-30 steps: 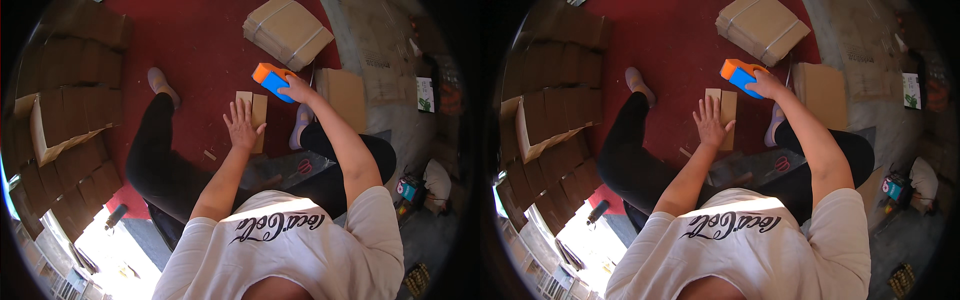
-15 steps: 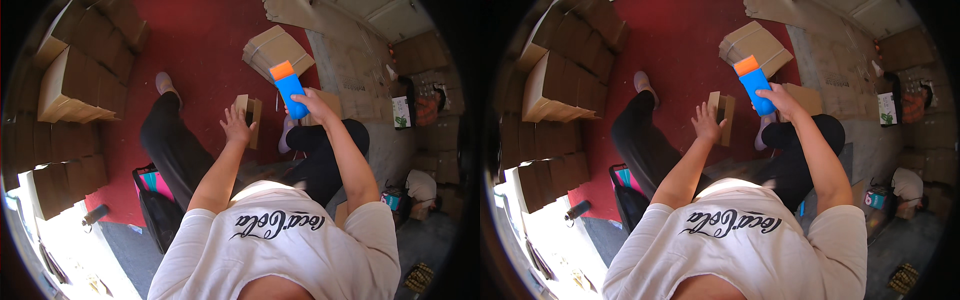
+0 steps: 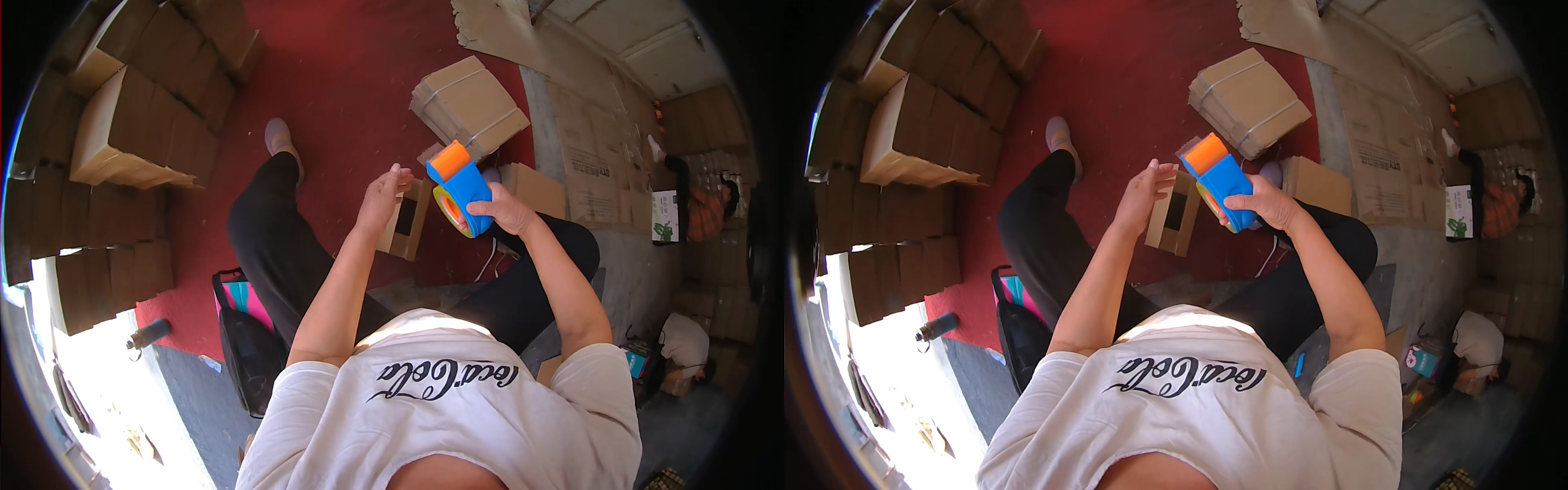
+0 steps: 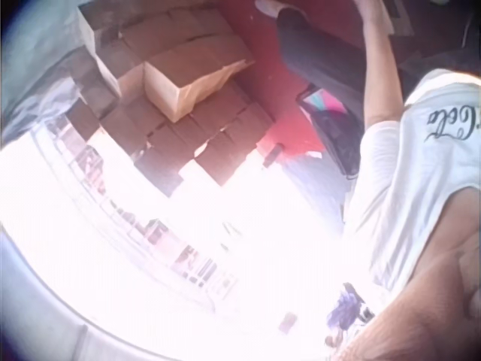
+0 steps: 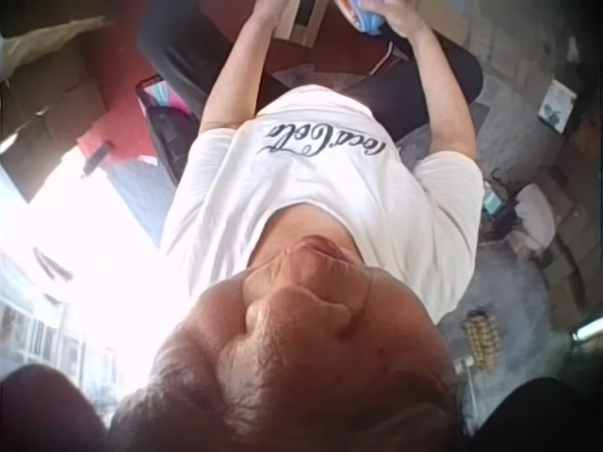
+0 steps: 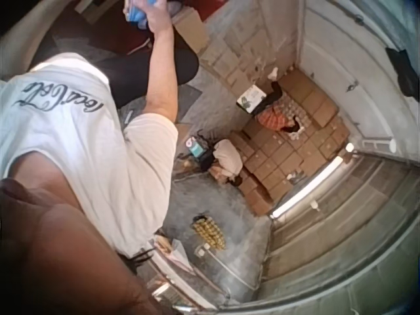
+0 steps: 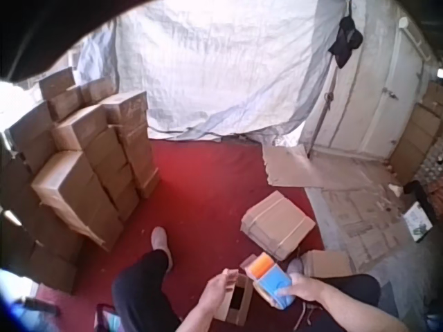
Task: The person seals a cardboard box with a tape dispenser, sets it aside, and picks up a flat cardboard sheet. They fold the sheet into a box shape, seal the bottom with the tape dispenser, and then repeat the process with another cardboard sheet.
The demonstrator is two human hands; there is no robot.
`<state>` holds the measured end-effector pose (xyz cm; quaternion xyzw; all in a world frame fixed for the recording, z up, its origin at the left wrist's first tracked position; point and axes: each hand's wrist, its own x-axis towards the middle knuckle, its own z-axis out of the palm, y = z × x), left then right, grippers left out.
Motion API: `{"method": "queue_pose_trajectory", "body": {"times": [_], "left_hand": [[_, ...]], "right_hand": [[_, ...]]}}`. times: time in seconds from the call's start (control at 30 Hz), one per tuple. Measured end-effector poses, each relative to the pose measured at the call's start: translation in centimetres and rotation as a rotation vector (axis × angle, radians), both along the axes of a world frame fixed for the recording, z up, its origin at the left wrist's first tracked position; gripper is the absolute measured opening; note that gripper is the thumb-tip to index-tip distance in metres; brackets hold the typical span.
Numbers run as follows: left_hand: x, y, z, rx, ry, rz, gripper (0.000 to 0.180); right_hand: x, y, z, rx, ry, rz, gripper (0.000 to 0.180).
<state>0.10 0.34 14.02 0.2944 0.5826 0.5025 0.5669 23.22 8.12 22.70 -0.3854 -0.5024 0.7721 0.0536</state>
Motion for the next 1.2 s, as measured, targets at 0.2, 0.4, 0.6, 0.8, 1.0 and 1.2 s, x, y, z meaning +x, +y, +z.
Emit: {"method": "queue_pose_trajectory", "body": {"times": [0.2,0.4,0.6,0.8,1.0,1.2], "left_hand": [[0.2,0.9,1.5,-0.116,-0.535,0.0,0.039],[-0.8,-1.3,-0.8,-0.131,-0.514,0.013,0.018],[-1.2,-1.8,-1.5,-0.186,-0.413,0.08,0.023],[-2.7,0.6,-3.8,-0.156,-0.399,0.183,0.022],[-5.7,2.7,-5.8,-0.264,-0.37,0.385,0.023],[-5.4,3.5,-10.9,-0.304,-0.361,0.395,0.02]], "right_hand": [[-1.9,-0.3,-0.6,-0.059,-0.118,0.154,0.051],[-3.5,-0.9,-2.5,-0.045,-0.213,0.305,0.052],[-5.6,-1.0,-1.3,-0.105,-0.353,0.346,0.047],[-7.8,3.4,-1.4,-0.016,-0.49,0.435,0.049],[-6.1,6.0,-2.0,0.133,-0.626,0.517,0.054],[-7.2,6.6,-3.0,-0.025,-0.726,0.373,0.045]]}}
